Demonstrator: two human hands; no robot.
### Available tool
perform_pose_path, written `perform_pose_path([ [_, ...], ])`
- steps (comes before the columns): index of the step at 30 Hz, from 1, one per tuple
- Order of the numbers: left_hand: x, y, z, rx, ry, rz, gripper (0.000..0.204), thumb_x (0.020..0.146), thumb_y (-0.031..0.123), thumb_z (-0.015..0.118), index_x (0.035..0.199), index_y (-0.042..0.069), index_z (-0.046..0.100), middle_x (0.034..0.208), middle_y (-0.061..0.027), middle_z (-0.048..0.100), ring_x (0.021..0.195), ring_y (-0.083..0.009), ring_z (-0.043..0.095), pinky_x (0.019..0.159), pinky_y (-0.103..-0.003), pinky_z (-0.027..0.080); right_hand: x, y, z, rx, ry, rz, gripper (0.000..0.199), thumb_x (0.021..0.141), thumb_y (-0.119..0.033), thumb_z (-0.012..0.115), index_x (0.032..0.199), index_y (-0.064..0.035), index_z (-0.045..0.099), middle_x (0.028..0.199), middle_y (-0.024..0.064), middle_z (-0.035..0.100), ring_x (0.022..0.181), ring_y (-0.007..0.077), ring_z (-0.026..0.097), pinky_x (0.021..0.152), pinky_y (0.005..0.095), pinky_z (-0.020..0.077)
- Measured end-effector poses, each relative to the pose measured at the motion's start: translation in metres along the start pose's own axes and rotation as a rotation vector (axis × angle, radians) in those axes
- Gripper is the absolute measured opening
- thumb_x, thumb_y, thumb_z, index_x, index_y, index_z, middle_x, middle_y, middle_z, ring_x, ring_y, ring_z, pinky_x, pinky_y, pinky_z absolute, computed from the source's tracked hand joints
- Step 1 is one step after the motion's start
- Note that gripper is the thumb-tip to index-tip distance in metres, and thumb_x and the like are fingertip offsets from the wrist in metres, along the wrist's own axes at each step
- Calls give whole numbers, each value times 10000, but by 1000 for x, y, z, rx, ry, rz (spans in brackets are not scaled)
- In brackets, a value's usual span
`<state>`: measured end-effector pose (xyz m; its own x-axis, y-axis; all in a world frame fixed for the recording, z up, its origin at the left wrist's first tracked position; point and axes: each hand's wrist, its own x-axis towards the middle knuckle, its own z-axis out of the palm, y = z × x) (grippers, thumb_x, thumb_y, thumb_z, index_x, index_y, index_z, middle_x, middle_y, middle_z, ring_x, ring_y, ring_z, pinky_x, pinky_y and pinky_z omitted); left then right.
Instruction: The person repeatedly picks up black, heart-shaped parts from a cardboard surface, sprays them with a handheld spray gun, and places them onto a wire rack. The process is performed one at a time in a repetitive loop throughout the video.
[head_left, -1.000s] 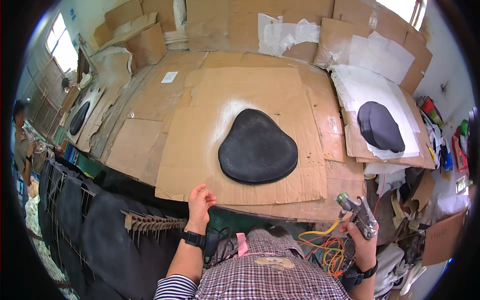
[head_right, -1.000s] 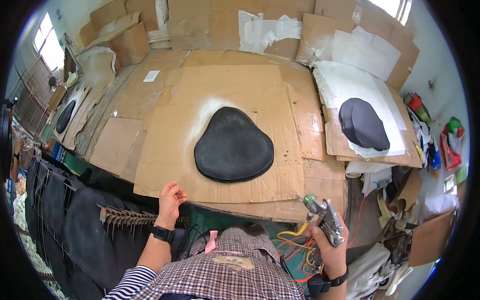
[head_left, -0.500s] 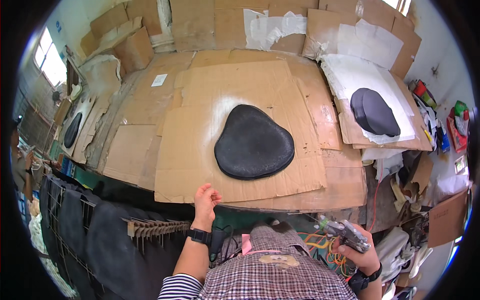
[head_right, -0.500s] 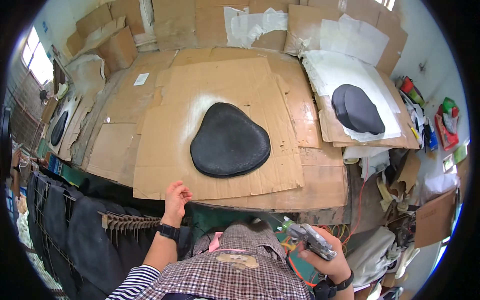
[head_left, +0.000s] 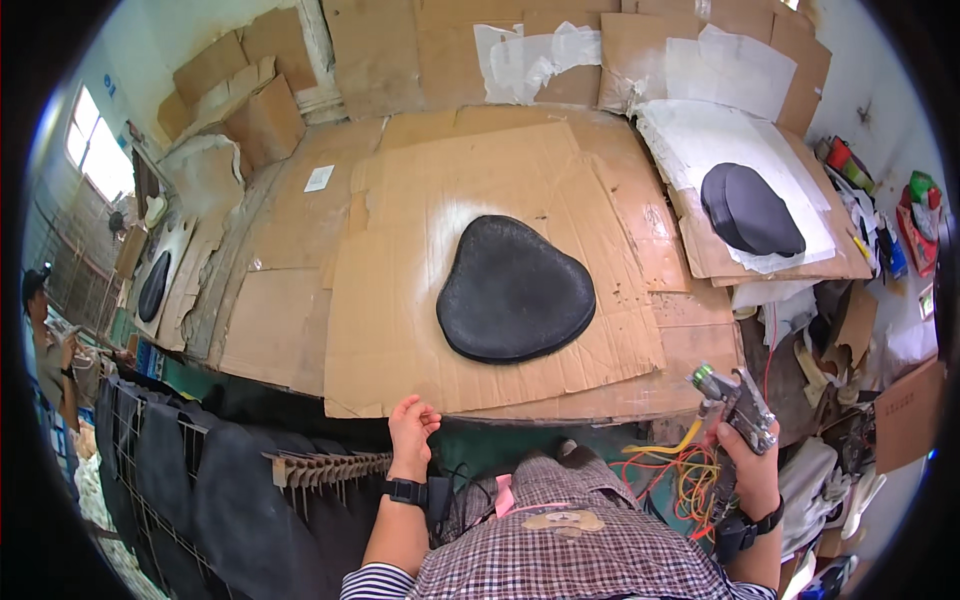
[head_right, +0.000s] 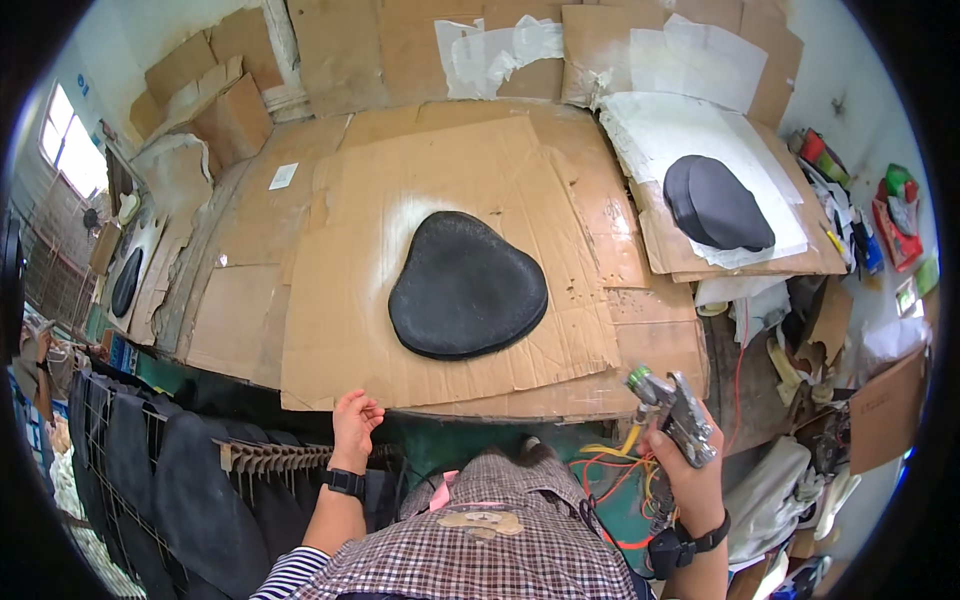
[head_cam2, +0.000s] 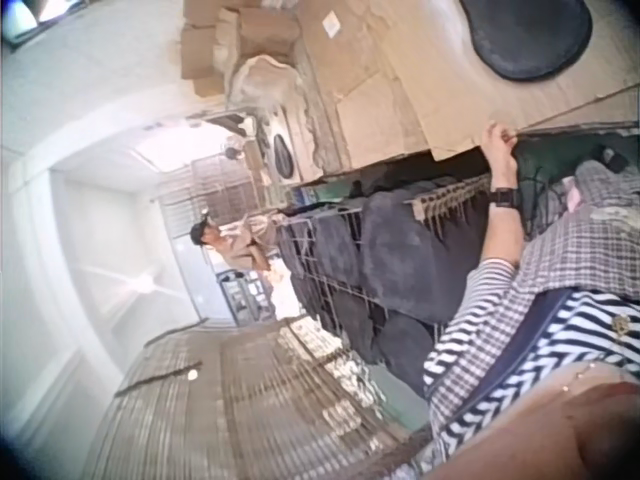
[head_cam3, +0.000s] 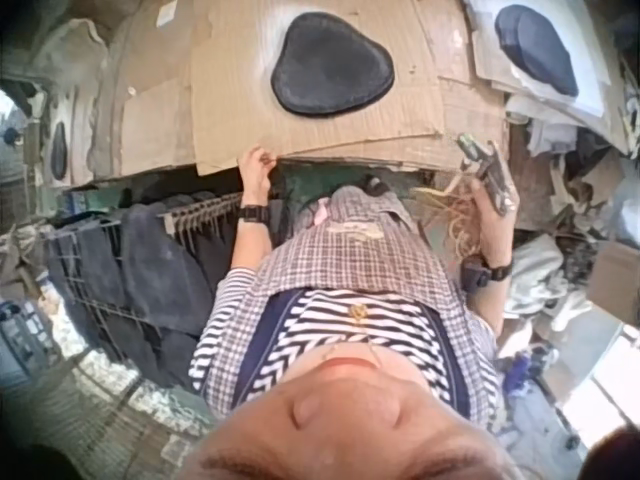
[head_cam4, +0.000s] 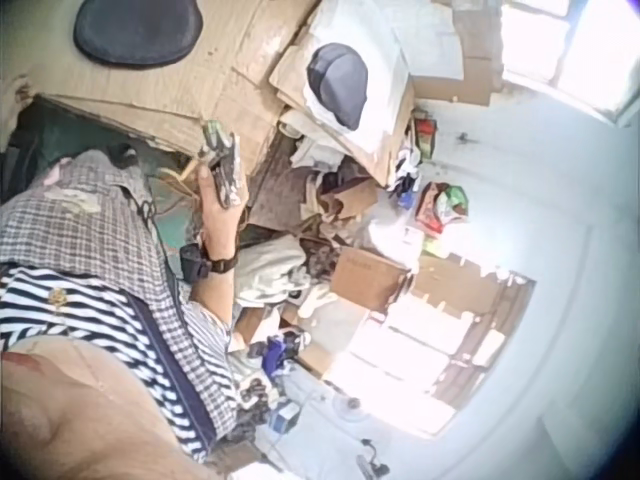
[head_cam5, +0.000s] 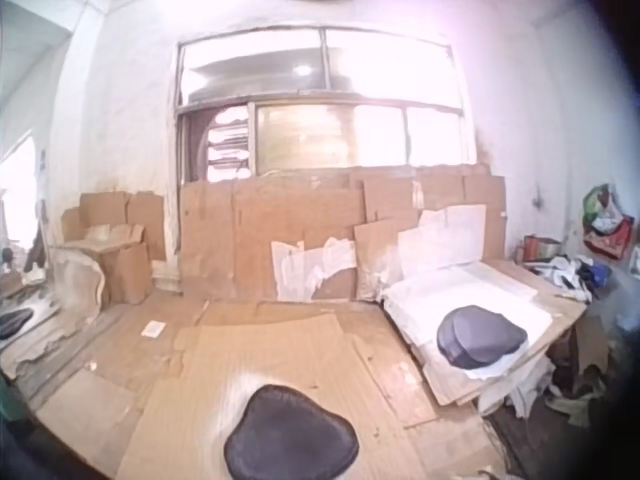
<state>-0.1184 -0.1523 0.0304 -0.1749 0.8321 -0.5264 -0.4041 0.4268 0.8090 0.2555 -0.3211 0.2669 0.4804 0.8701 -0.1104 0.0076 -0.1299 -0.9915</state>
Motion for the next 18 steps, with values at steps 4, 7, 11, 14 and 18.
perform_pose_path([
  [4,8,-8,4,9,-12,-20,250,849,87,510,1089,32,471,761,-84,577,609,-188,594,533,-283,503,-12,0,-24,-117,-10,-9,429,779,-63,652,1165,32,492,815,49,584,684,118,582,631,244,477],
  [7,15,-11,14,32,-20,-42,251,846,86,508,1088,34,469,761,-82,576,604,-184,590,532,-284,502,-19,-2,-33,-146,-105,20,489,771,-71,662,1211,38,477,813,52,593,692,109,580,631,236,467],
  [11,34,-14,30,76,-37,-41,283,834,87,532,1104,22,481,774,-78,571,597,-167,571,521,-267,479,-11,-9,-36,-130,-288,85,527,775,-64,667,1247,38,455,809,66,608,714,112,585,638,240,476],
  [14,54,-17,39,145,-18,-35,253,831,77,526,1077,24,497,777,-77,572,569,-161,565,489,-254,464,11,-7,-23,18,-282,-18,533,788,-53,665,1264,30,441,821,70,608,738,127,590,660,253,494],
  [18,74,-21,51,245,55,-40,210,824,56,516,1032,24,523,774,-74,573,527,-157,556,444,-244,443,33,-14,-31,40,-300,-16,518,782,-29,666,1254,24,460,858,60,600,757,123,577,714,262,487],
])
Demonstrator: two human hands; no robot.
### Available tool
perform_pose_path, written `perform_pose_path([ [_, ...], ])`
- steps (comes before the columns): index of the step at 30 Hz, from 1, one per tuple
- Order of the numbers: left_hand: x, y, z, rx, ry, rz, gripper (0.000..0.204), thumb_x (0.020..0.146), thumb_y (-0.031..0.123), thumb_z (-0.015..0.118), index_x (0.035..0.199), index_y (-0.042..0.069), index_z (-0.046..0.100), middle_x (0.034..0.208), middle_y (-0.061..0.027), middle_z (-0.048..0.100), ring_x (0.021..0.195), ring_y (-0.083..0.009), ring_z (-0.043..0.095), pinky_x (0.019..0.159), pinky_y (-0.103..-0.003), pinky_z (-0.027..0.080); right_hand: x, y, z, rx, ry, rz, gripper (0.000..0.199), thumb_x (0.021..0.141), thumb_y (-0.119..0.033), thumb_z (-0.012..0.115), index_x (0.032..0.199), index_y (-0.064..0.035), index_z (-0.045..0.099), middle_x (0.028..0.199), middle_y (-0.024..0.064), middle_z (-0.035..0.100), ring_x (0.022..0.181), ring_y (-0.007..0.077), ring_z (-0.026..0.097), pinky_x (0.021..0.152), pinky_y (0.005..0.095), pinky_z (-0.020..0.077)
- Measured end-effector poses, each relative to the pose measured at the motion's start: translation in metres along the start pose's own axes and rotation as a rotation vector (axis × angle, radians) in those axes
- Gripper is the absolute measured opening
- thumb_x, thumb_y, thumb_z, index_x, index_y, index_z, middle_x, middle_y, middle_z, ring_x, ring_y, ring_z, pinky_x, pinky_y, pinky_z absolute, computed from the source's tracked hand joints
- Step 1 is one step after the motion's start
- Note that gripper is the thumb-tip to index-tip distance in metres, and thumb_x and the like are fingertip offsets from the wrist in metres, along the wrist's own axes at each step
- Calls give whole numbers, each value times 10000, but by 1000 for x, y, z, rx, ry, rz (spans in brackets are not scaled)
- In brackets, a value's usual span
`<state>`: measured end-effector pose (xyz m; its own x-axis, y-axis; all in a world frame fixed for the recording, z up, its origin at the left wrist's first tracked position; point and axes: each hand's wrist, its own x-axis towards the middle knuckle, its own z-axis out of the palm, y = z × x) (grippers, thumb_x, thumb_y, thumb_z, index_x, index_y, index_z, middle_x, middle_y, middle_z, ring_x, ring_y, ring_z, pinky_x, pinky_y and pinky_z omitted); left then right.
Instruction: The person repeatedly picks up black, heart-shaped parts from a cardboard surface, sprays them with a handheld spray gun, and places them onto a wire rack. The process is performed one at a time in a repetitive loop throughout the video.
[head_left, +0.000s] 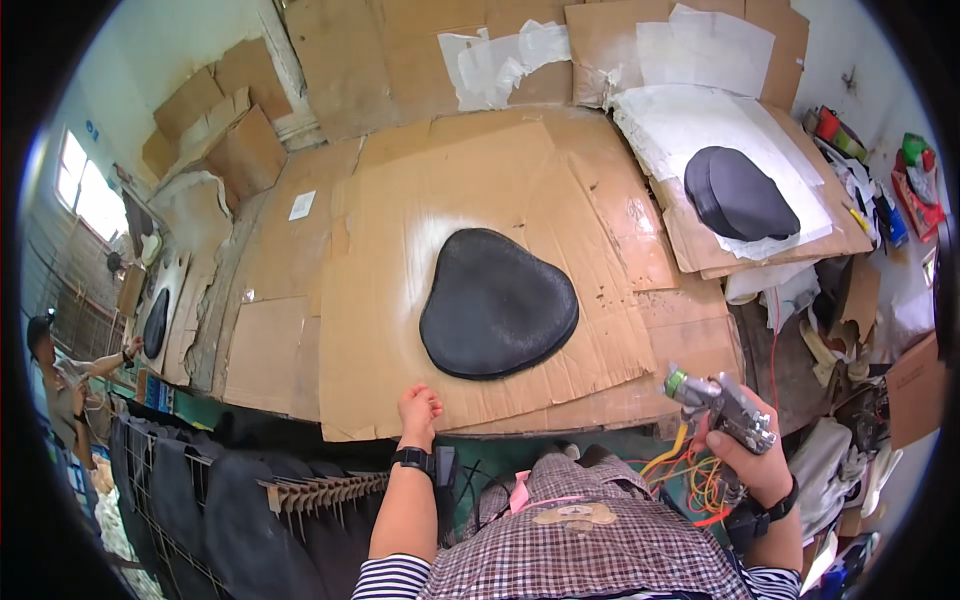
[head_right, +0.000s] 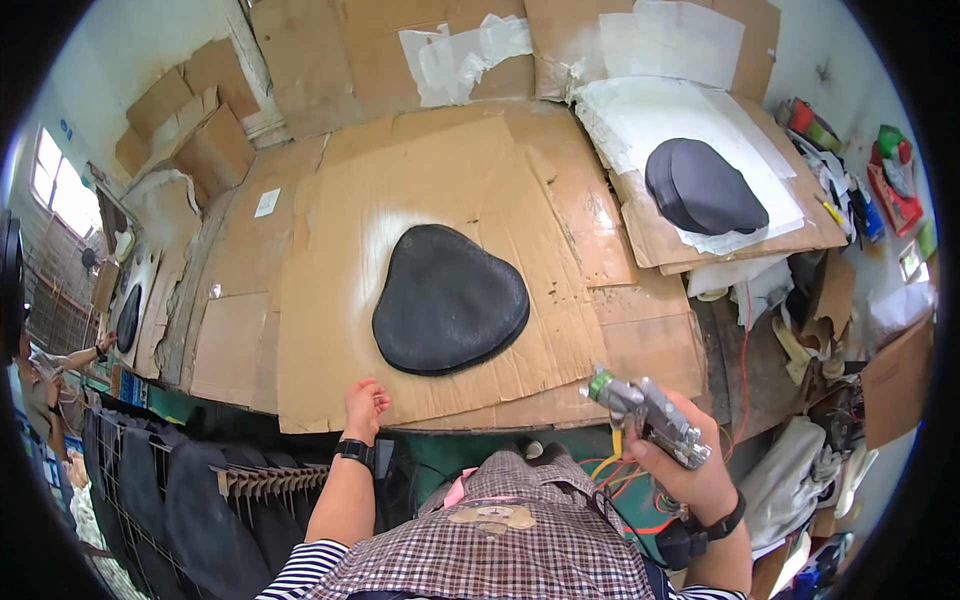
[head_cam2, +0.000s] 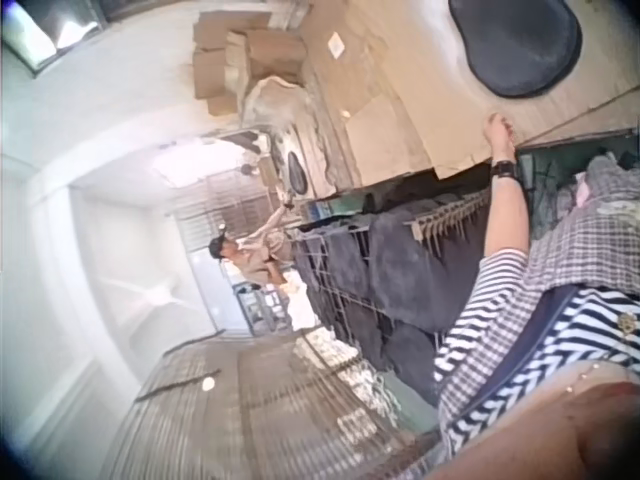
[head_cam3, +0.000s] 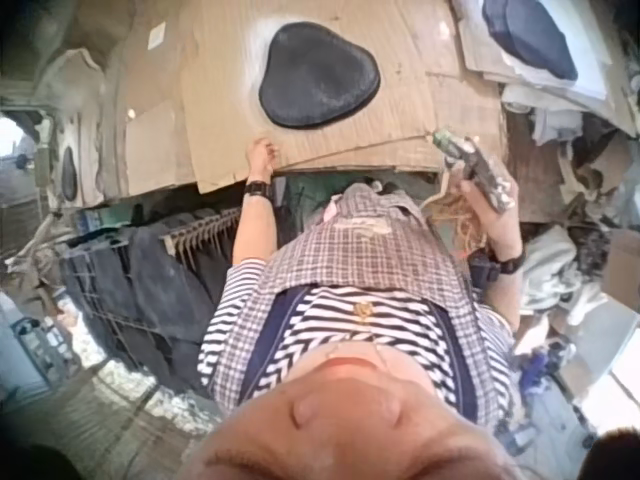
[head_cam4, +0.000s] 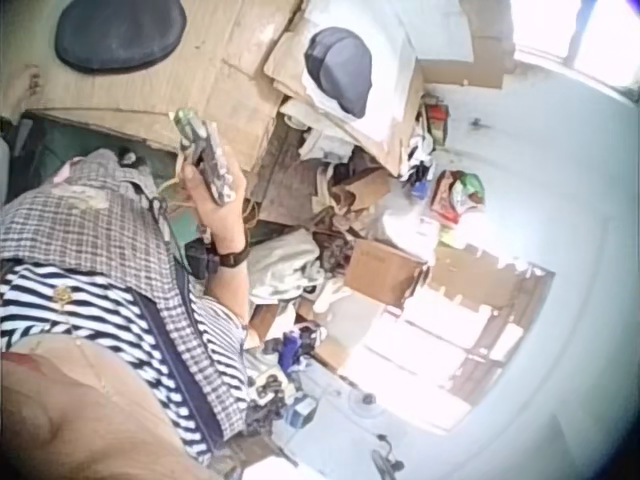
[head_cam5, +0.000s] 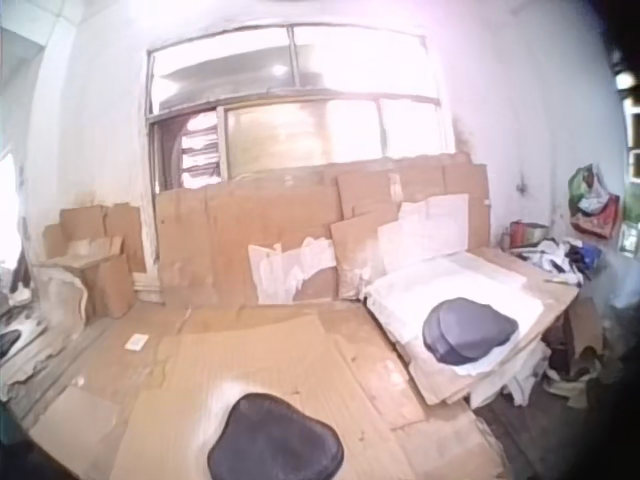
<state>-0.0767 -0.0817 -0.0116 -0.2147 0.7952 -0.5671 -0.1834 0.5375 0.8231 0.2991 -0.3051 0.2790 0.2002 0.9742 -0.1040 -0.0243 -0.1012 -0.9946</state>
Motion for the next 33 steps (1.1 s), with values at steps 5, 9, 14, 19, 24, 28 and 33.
perform_pose_path([
  [5,27,-4,19,202,31,63,216,814,54,504,1027,33,537,780,-71,564,546,-160,547,473,-268,456,-4,12,-37,-251,-144,38,439,767,-40,679,1174,30,530,882,34,615,780,90,563,727,245,461],
  [9,57,-15,36,347,121,202,213,782,51,537,987,9,579,796,-71,583,602,-164,556,528,-286,457,19,16,-41,-160,-92,-7,442,770,-47,675,1179,27,525,877,30,617,774,87,564,718,246,470],
  [14,65,-10,63,707,272,344,326,732,68,589,1045,-23,591,962,-161,637,909,-307,610,827,-380,476,26,15,-52,-140,-166,-4,430,761,-27,672,1166,28,536,852,35,626,765,94,580,701,253,480],
  [19,49,-4,88,875,369,390,339,740,90,601,1063,-11,587,1066,-198,605,1013,-345,576,876,-408,458,11,25,-80,-214,-144,32,467,736,0,682,1178,30,531,868,44,633,781,99,589,697,251,484],
  [24,38,1,97,946,437,349,207,743,69,582,940,14,617,989,-197,626,948,-353,598,834,-421,473,-2,32,-103,-78,-110,106,496,714,-26,714,1172,30,534,879,68,633,785,126,593,707,275,488],
  [28,41,1,100,929,451,317,88,737,72,569,793,38,628,853,-186,646,846,-367,620,770,-426,489,4,43,-98,12,-36,69,501,727,-41,702,1181,39,507,815,97,628,732,156,617,686,281,503],
  [33,43,2,101,801,482,309,81,727,105,584,740,35,622,802,-173,654,797,-351,629,741,-413,492,17,42,-99,82,-3,50,497,730,-20,689,1183,35,490,801,110,622,728,174,623,670,296,510],
])
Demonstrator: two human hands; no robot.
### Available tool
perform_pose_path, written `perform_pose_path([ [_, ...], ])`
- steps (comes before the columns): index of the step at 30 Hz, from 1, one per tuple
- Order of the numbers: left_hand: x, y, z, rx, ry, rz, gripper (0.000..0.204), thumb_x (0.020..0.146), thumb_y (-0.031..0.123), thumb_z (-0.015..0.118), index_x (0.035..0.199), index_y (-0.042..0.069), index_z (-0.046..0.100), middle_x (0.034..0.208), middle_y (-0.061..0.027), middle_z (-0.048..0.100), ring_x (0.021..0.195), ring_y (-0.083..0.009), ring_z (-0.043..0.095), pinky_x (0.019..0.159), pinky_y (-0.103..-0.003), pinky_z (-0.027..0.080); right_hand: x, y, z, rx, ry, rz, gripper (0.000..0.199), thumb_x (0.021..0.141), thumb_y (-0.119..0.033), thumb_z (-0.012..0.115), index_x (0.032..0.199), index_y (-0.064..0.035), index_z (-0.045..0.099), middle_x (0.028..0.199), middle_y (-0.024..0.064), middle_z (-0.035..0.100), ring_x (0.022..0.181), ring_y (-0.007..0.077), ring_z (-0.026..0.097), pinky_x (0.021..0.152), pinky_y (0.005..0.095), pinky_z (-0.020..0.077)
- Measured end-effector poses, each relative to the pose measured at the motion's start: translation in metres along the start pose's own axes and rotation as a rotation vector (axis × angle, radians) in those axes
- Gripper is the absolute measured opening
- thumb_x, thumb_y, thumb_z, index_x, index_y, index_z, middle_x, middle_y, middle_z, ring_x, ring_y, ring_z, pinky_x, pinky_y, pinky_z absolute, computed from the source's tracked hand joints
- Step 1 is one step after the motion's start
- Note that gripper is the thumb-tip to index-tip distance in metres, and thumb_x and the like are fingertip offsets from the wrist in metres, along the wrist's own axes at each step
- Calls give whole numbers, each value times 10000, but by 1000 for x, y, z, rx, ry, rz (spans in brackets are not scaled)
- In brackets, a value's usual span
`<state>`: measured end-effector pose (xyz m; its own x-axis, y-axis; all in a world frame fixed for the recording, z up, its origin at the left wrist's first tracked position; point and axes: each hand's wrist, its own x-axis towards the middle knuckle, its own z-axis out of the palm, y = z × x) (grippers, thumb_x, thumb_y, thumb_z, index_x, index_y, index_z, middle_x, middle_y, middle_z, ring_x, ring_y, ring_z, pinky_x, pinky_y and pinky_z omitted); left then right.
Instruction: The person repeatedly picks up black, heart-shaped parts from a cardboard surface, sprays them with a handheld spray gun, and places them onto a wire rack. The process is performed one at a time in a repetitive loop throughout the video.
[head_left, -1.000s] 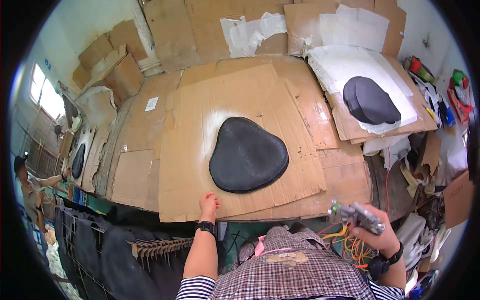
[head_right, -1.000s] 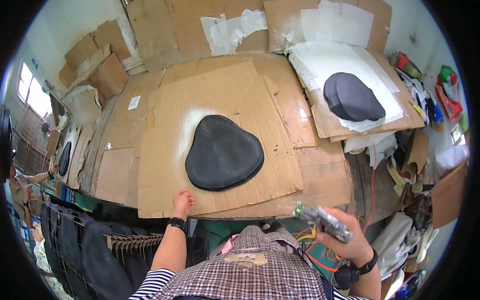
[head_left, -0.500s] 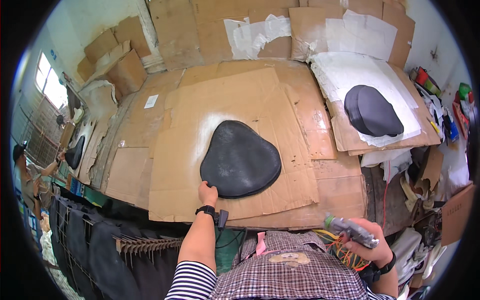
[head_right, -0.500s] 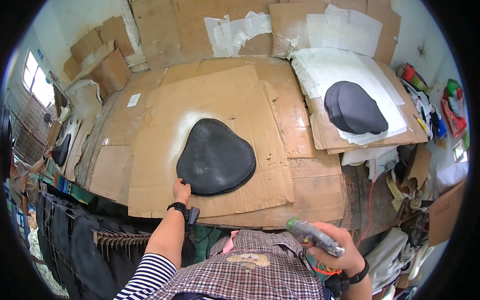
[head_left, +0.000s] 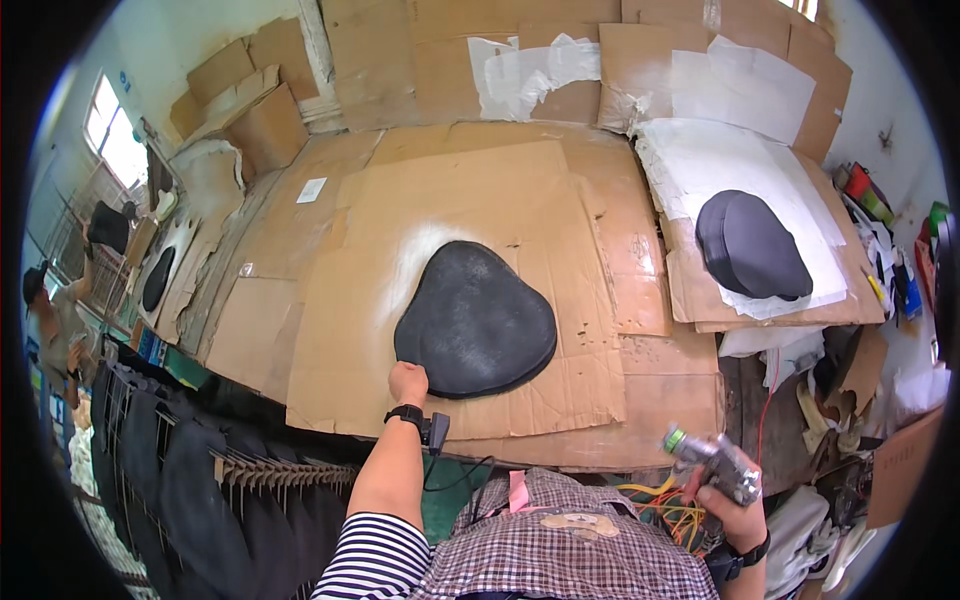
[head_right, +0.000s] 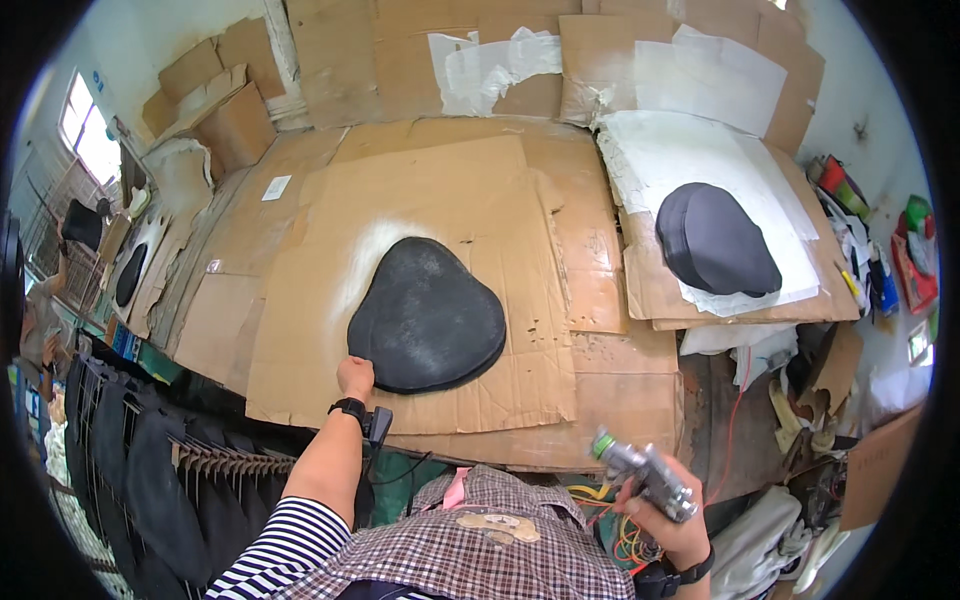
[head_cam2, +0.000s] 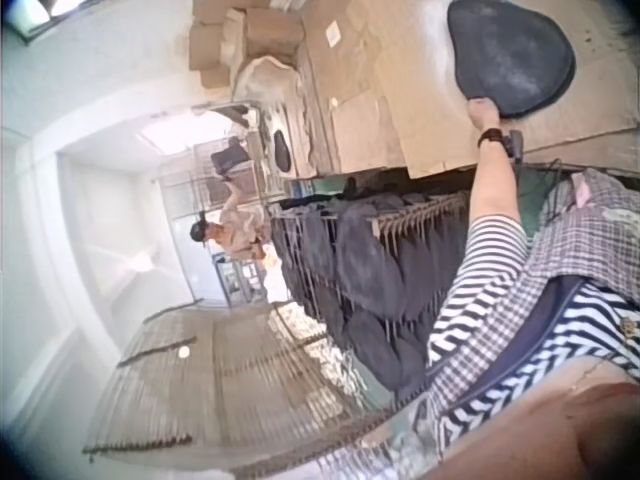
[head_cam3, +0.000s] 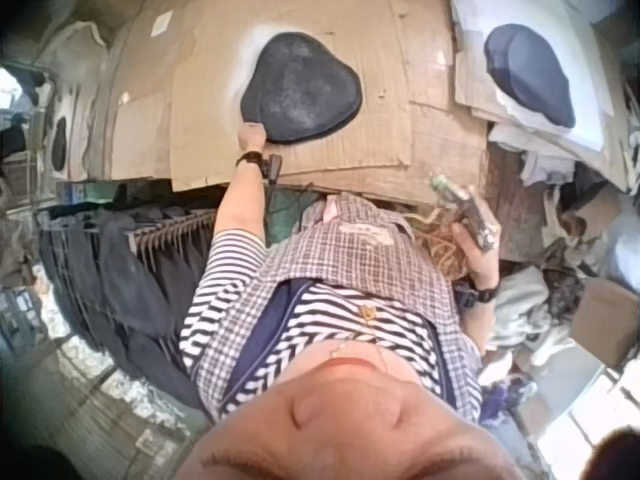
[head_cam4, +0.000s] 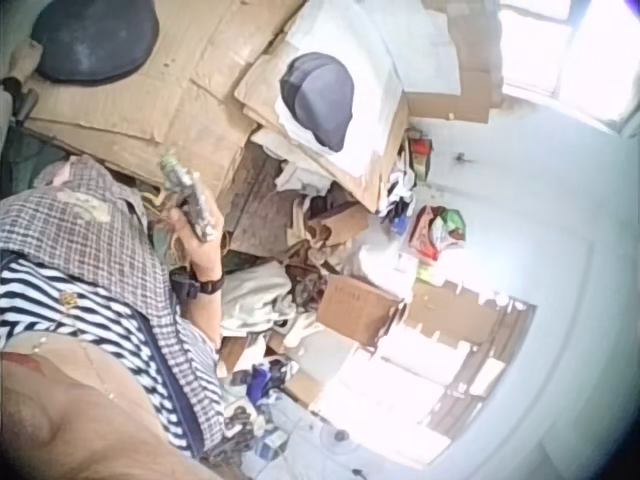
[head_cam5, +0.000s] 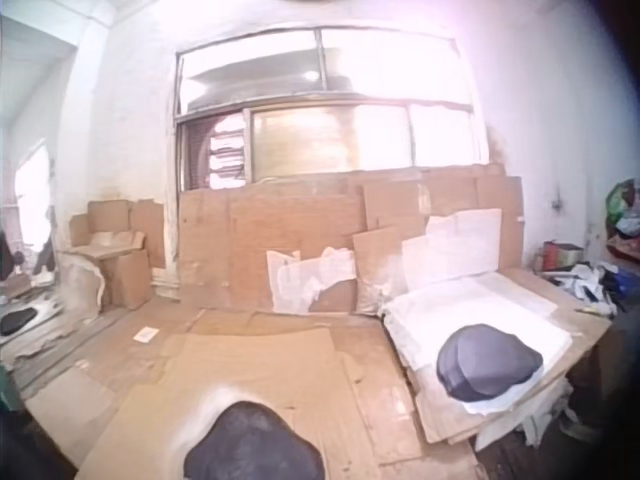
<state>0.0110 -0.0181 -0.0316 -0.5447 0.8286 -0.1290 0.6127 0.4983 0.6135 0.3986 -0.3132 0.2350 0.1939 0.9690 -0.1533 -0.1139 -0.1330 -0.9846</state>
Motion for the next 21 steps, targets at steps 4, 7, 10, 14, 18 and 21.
perform_pose_path([
  [4,12,-22,14,-293,-38,-74,95,744,108,588,708,21,602,735,-142,638,714,-288,620,706,-386,490,-8,5,-19,-198,-249,45,528,710,-10,700,1191,36,488,830,104,623,745,171,617,674,309,509],
  [7,8,-18,13,-552,-166,-199,80,782,91,559,780,15,583,770,-93,600,704,-235,581,658,-375,485,-11,0,-21,-101,-2,41,512,715,-33,701,1179,47,500,831,102,622,749,162,611,675,311,511],
  [10,-8,6,2,-822,-203,-350,103,795,66,539,881,11,555,885,-103,574,775,-231,563,677,-393,484,-13,-3,-25,-78,36,33,505,718,-56,699,1167,60,499,806,99,613,724,167,612,674,311,517],
  [14,-5,-2,12,-1042,-81,-485,174,804,41,511,974,4,518,958,-123,559,854,-248,555,746,-425,485,-13,5,-20,-55,28,-6,535,715,-85,717,1174,54,479,778,101,606,694,175,616,679,311,518],
  [18,6,-12,24,-1037,-231,-559,189,793,-10,461,971,11,519,942,-116,569,870,-263,571,796,-446,491,-11,5,-14,34,159,-21,565,708,-107,729,1185,38,463,774,104,609,684,180,617,678,303,511],
  [21,23,1,25,-1336,-582,-398,182,770,-42,429,908,33,520,937,-97,580,883,-254,577,824,-435,497,-17,11,-22,-5,87,-2,552,711,-121,729,1176,31,472,797,110,613,706,183,619,693,305,511],
])
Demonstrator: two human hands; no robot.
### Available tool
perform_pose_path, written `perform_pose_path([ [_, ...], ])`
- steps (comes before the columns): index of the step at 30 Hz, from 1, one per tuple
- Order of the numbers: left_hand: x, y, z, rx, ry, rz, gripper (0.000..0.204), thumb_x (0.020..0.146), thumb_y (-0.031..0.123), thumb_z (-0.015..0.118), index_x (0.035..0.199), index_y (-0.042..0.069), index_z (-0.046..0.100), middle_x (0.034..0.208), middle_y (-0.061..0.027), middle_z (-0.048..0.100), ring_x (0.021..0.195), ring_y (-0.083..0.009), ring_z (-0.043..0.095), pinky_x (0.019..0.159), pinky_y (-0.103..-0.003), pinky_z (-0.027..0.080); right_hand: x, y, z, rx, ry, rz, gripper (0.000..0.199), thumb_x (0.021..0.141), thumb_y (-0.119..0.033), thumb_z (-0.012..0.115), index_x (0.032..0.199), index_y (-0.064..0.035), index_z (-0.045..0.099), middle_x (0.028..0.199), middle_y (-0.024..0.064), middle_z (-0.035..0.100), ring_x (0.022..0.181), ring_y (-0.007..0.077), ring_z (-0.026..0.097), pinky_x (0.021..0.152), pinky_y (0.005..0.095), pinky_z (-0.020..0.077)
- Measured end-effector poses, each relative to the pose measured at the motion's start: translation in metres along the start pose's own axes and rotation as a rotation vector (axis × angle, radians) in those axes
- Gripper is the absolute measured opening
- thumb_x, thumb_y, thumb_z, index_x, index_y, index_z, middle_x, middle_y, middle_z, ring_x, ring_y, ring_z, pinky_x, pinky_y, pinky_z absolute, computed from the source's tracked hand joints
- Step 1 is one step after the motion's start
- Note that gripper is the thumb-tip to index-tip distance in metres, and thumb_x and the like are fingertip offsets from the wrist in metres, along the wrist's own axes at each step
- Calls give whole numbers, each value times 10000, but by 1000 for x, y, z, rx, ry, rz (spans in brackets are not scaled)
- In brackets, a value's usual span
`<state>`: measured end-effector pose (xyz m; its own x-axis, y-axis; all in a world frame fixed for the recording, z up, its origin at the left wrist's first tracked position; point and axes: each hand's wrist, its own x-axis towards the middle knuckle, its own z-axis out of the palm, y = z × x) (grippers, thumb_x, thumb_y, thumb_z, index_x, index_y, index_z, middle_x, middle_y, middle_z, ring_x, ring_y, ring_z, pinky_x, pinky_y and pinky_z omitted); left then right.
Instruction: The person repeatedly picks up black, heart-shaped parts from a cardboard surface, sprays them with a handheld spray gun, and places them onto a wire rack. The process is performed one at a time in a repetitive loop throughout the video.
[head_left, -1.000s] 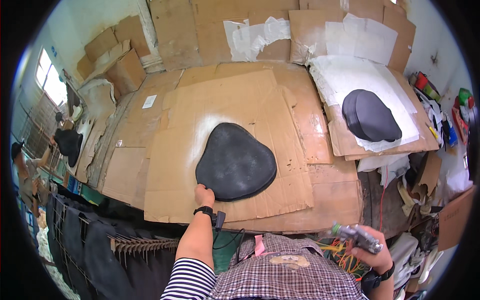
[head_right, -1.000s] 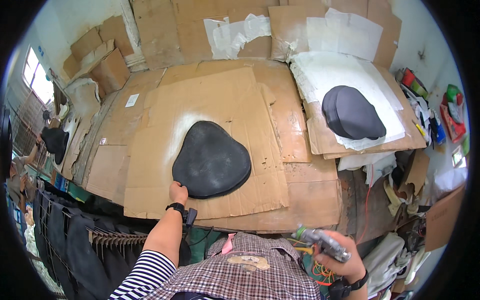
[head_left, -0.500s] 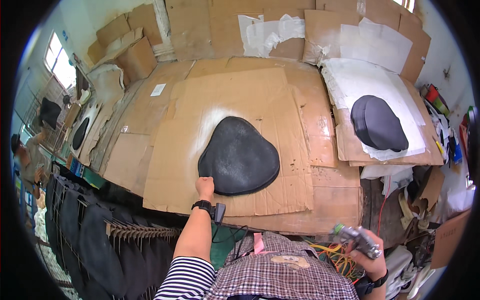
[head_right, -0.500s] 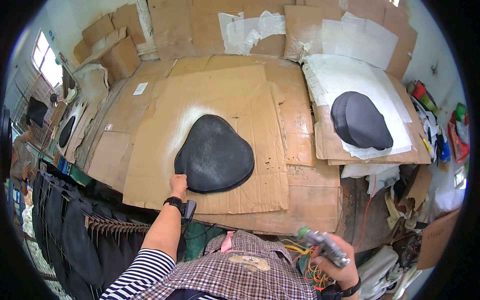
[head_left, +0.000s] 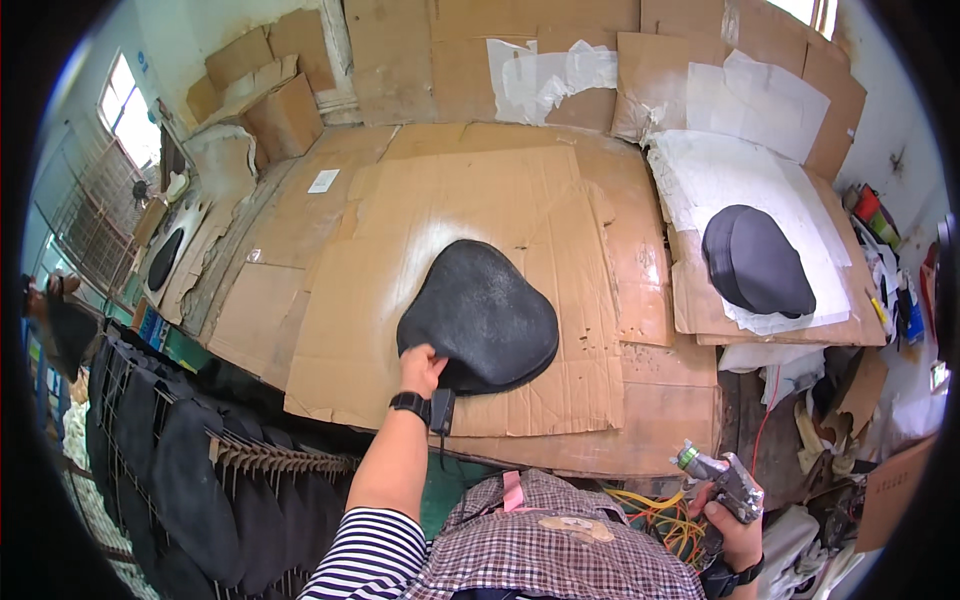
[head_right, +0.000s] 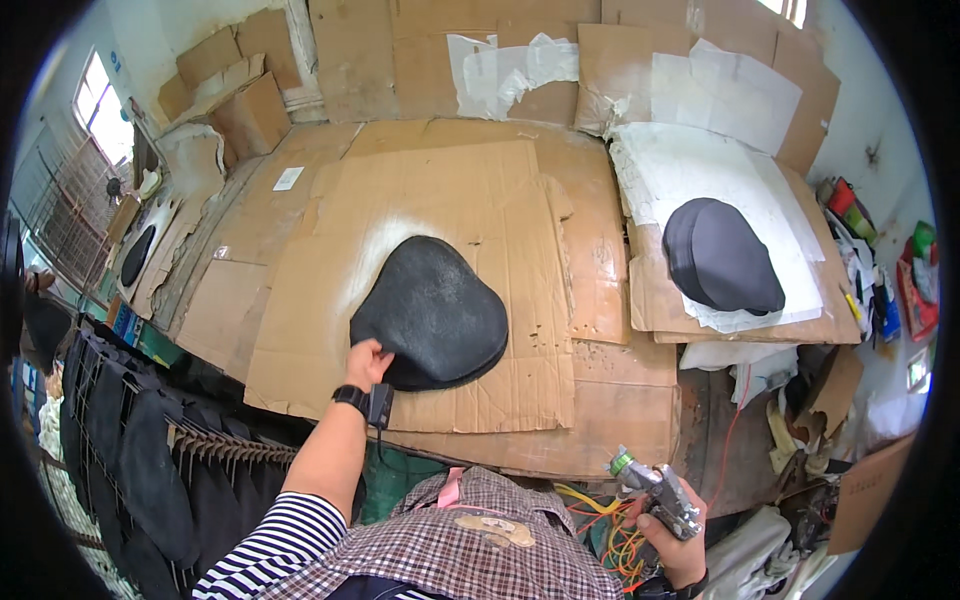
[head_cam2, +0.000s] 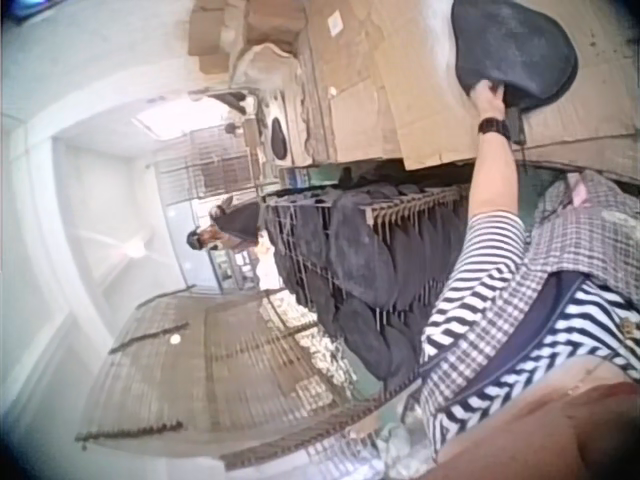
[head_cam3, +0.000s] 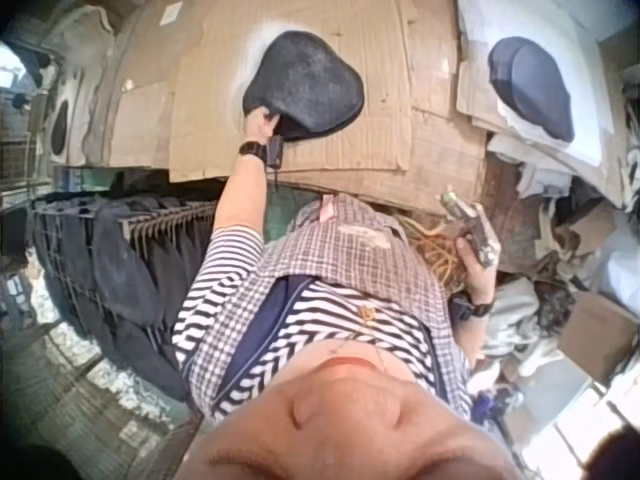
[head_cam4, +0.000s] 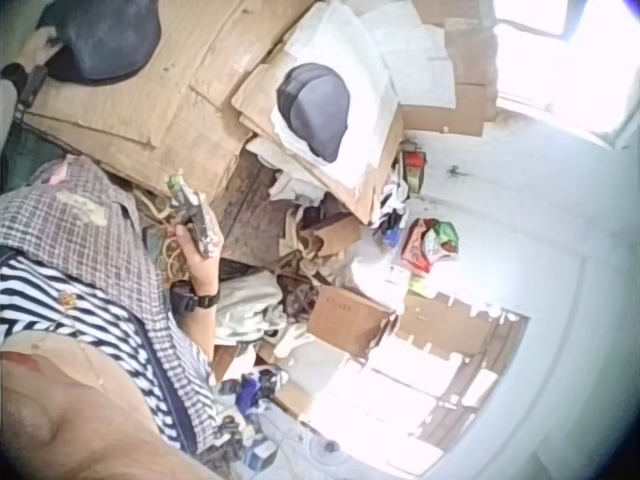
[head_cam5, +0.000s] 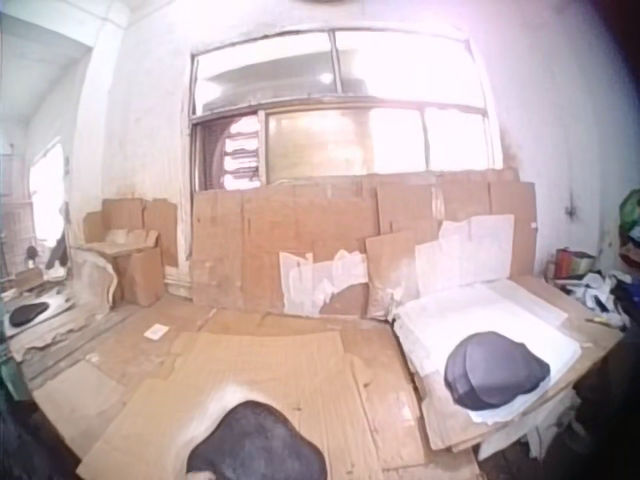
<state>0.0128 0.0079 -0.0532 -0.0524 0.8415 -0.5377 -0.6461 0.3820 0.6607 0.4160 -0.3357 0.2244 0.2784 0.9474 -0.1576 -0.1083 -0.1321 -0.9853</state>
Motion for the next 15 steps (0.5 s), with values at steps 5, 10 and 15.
perform_pose_path([
  [5,-2,66,113,-73,-315,145,67,811,-21,483,853,16,519,857,-98,568,851,-244,573,801,-385,510,0,0,17,66,34,16,550,704,-108,729,1171,38,478,812,103,613,739,182,621,719,302,504],
  [10,-36,151,215,-248,-426,290,74,777,-54,511,782,20,517,797,-101,544,764,-248,563,782,-431,517,1,10,15,-8,-66,28,591,707,-68,714,1224,46,450,837,106,614,788,188,623,730,313,506],
  [15,-94,220,243,-371,-607,460,95,767,-53,536,825,20,553,841,-108,601,801,-241,585,821,-402,493,0,2,23,-10,-93,51,573,712,-24,690,1229,46,456,870,110,620,791,178,620,704,302,513],
])
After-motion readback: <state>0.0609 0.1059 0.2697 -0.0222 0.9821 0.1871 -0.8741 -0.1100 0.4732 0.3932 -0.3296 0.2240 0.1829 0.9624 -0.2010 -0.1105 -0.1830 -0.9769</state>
